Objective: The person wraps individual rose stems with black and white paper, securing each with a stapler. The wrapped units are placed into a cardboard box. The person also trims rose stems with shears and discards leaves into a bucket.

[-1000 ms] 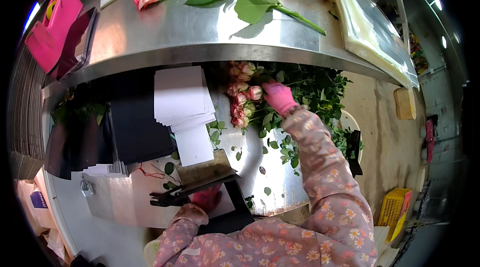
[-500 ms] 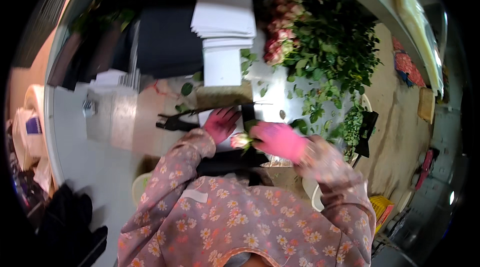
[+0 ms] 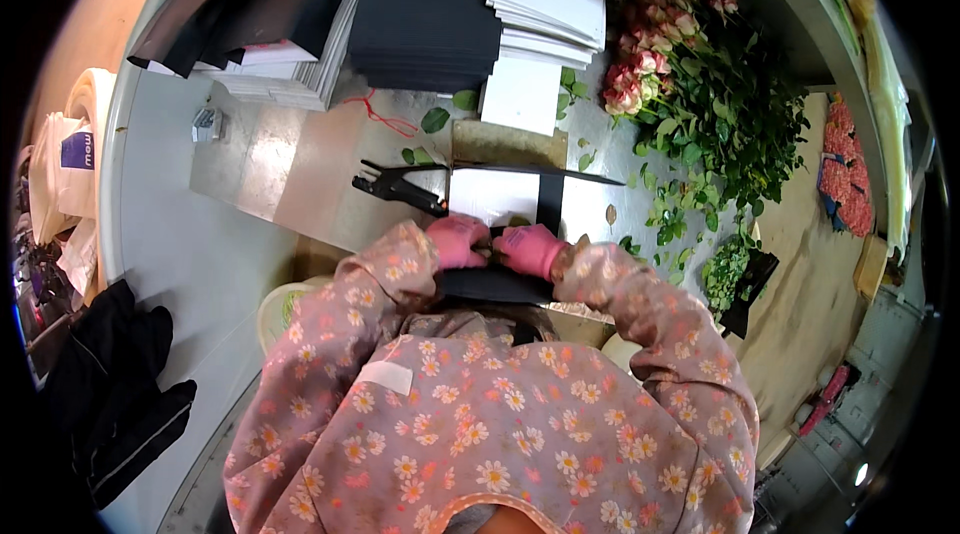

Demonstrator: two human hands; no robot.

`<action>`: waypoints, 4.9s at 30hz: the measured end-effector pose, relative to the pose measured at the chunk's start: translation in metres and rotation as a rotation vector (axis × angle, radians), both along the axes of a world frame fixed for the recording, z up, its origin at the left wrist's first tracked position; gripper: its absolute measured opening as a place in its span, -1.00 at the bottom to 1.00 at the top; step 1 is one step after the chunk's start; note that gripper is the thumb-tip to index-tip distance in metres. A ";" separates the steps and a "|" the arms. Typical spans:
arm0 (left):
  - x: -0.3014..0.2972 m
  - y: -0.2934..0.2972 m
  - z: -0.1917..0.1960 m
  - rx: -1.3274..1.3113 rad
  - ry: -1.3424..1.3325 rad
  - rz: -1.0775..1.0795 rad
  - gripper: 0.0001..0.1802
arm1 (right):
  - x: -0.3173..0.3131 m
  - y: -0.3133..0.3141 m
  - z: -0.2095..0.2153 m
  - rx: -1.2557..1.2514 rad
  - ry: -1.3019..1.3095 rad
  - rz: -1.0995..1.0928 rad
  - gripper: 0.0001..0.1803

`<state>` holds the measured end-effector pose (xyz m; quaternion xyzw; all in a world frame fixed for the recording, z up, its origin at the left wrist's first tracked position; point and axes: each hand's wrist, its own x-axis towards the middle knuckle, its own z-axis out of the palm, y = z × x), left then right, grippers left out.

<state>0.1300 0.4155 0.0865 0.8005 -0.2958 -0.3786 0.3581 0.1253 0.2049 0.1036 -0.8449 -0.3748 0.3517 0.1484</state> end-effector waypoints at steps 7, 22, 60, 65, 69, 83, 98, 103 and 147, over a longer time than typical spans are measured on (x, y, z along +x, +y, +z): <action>-0.017 -0.004 0.001 0.102 -0.239 0.010 -0.46 | 0.076 0.035 0.082 0.445 -0.734 -0.299 -0.71; -0.012 -0.018 0.030 0.224 -0.151 -0.009 -0.51 | 0.319 -0.235 0.083 -0.173 -1.061 -0.920 -0.62; -0.012 -0.012 0.015 0.229 -0.026 0.028 -0.54 | 0.358 -0.344 0.080 -0.198 -0.619 -0.585 -0.11; -0.010 -0.015 0.022 0.220 -0.125 0.011 -0.54 | 0.311 -0.350 0.115 -0.175 -0.981 -0.746 -0.17; -0.015 -0.016 0.021 0.238 -0.164 0.034 -0.54 | 0.215 -0.295 0.229 -0.156 -0.989 -0.893 -0.32; -0.035 0.003 0.015 0.174 -0.129 0.524 -0.22 | 0.014 0.000 -0.015 0.153 -0.075 -0.422 -0.39; 0.010 -0.006 0.028 0.185 -0.344 0.203 -0.29 | 0.004 0.017 -0.006 0.003 -0.365 -0.248 -0.67; 0.010 -0.012 0.037 0.185 -0.339 0.209 -0.44 | 0.155 -0.077 0.120 0.093 -0.826 -0.238 -0.88; 0.011 -0.035 0.056 0.293 -0.361 0.112 -0.50 | 0.162 -0.304 0.238 0.333 -1.200 -0.874 -0.37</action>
